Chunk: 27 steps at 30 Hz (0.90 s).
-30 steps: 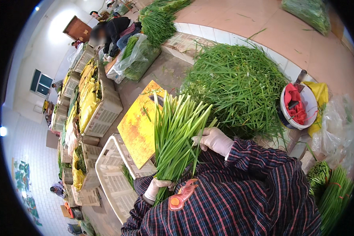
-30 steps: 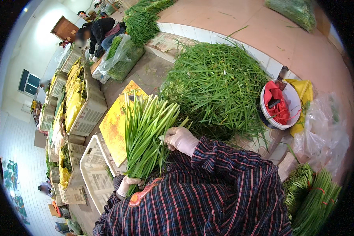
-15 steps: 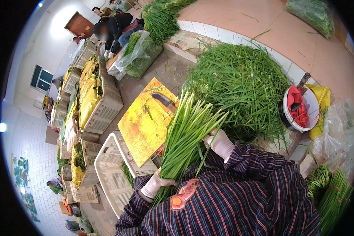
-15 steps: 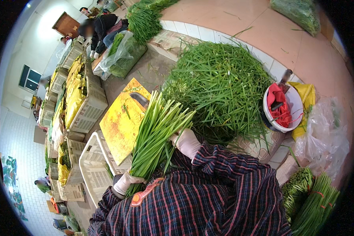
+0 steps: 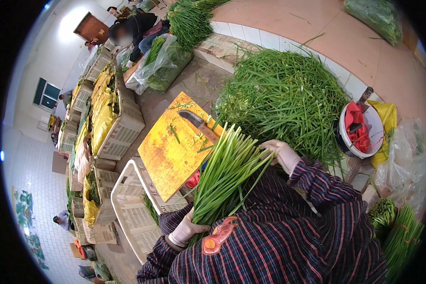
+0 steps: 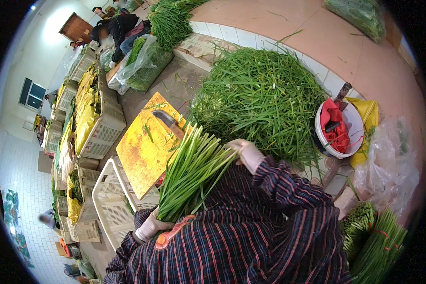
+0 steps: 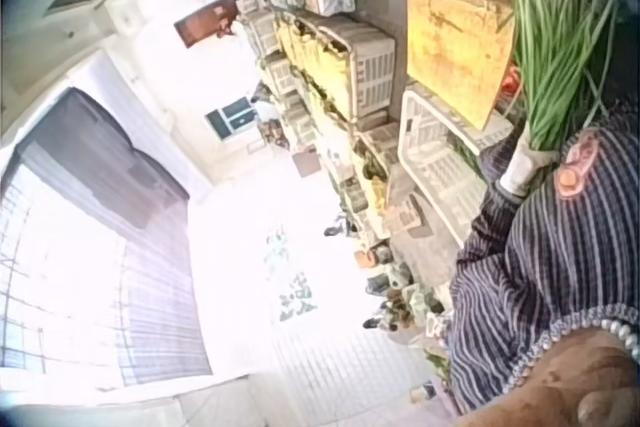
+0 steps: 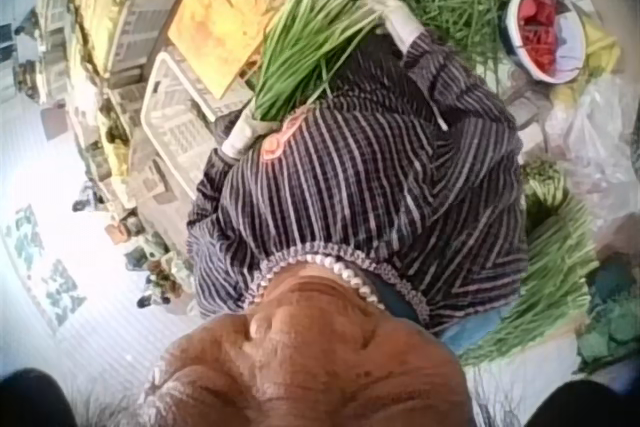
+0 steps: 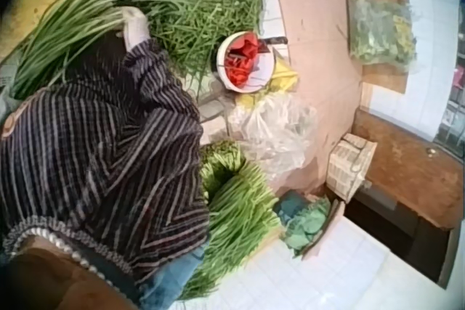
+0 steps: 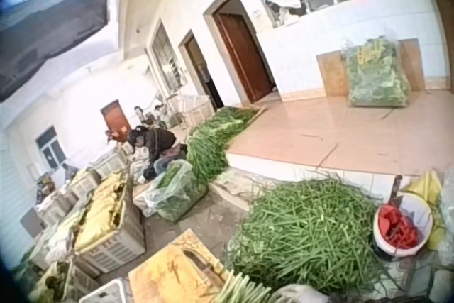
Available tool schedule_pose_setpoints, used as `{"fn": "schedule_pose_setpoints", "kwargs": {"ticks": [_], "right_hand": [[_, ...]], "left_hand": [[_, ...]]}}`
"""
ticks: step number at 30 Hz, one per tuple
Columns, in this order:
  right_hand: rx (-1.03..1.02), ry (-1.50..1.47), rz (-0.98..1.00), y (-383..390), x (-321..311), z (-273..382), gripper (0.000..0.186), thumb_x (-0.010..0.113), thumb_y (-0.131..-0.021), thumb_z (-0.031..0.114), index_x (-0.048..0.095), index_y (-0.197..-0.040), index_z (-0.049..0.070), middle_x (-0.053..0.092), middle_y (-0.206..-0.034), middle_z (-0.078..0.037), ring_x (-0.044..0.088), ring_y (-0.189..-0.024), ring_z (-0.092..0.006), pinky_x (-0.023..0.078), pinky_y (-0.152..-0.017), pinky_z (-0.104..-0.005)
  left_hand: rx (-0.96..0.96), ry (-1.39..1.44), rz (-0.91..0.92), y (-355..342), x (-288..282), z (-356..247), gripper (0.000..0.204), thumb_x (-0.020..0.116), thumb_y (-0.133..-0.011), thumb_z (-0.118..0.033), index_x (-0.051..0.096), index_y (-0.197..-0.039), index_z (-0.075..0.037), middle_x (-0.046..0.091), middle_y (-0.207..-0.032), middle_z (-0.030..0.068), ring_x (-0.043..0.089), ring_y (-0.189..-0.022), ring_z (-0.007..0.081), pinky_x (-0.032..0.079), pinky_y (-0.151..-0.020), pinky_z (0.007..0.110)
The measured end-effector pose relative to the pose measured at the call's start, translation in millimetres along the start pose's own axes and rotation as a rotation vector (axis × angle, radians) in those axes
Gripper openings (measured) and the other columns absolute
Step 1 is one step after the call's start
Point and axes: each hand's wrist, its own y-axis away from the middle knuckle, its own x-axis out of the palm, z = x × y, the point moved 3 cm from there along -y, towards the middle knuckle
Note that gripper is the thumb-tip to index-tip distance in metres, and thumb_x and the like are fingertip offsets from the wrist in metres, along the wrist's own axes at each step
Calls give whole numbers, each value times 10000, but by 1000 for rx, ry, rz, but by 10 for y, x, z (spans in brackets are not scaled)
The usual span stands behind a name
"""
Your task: The person sorts and bundles long green vegetables, likely chives or scallions, by hand. They align the stems, trim the ends using a knife on a yellow cutting board, and place the finished bundles into a white plastic basket.
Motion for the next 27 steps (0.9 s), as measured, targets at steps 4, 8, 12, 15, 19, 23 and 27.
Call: {"fn": "schedule_pose_setpoints", "kwargs": {"ticks": [4,8,12,15,19,23,27], "right_hand": [[190,232,143,256,-453,-131,318,469,-893,150,469,-1191,37,589,-1097,-87,547,-1026,-202,443,-839,-330],[181,382,548,462,-581,-605,772,592,-841,320,142,-1393,24,253,-1411,-183,234,-1317,-270,205,-1082,-371],[24,267,605,391,-244,-406,917,610,-819,406,18,-1407,26,170,-1434,-199,153,-1339,-282,160,-1089,-374],[4,189,631,161,-67,-353,1032,660,-744,491,12,-1411,43,145,-1452,-144,143,-1338,-273,141,-1091,-379],[-169,-294,636,-96,131,-239,999,728,-640,518,234,-1377,59,302,-1398,-97,266,-1292,-246,216,-1065,-404],[-224,-696,613,-135,267,-144,780,757,-650,418,412,-1281,115,453,-1292,-60,416,-1186,-247,301,-1022,-433],[-184,-856,524,-102,319,-165,648,693,-731,404,440,-1253,115,500,-1223,-63,454,-1142,-236,371,-982,-421]], "left_hand": [[-29,70,16,11,23,2,736,568,-646,214,386,-1300,-70,487,-1255,63,460,-1152,172,370,-974,304],[-35,3,27,2,33,-16,761,555,-642,222,367,-1316,-79,468,-1280,67,438,-1180,175,355,-987,308],[43,-4,10,3,101,-36,728,647,-655,127,368,-1304,-48,510,-1212,30,486,-1075,122,410,-911,273],[124,-130,16,9,115,-97,801,665,-651,112,310,-1347,-61,472,-1261,30,450,-1123,119,379,-949,273],[208,-295,-17,31,171,-165,899,694,-652,72,209,-1396,-67,443,-1296,47,414,-1159,114,352,-968,266],[408,-755,-46,39,242,-354,946,738,-652,-6,162,-1401,-60,452,-1287,97,442,-1155,173,360,-974,296],[557,-1051,-49,-7,222,-276,855,693,-704,-27,176,-1385,-42,410,-1299,175,434,-1176,286,356,-986,329]]}}
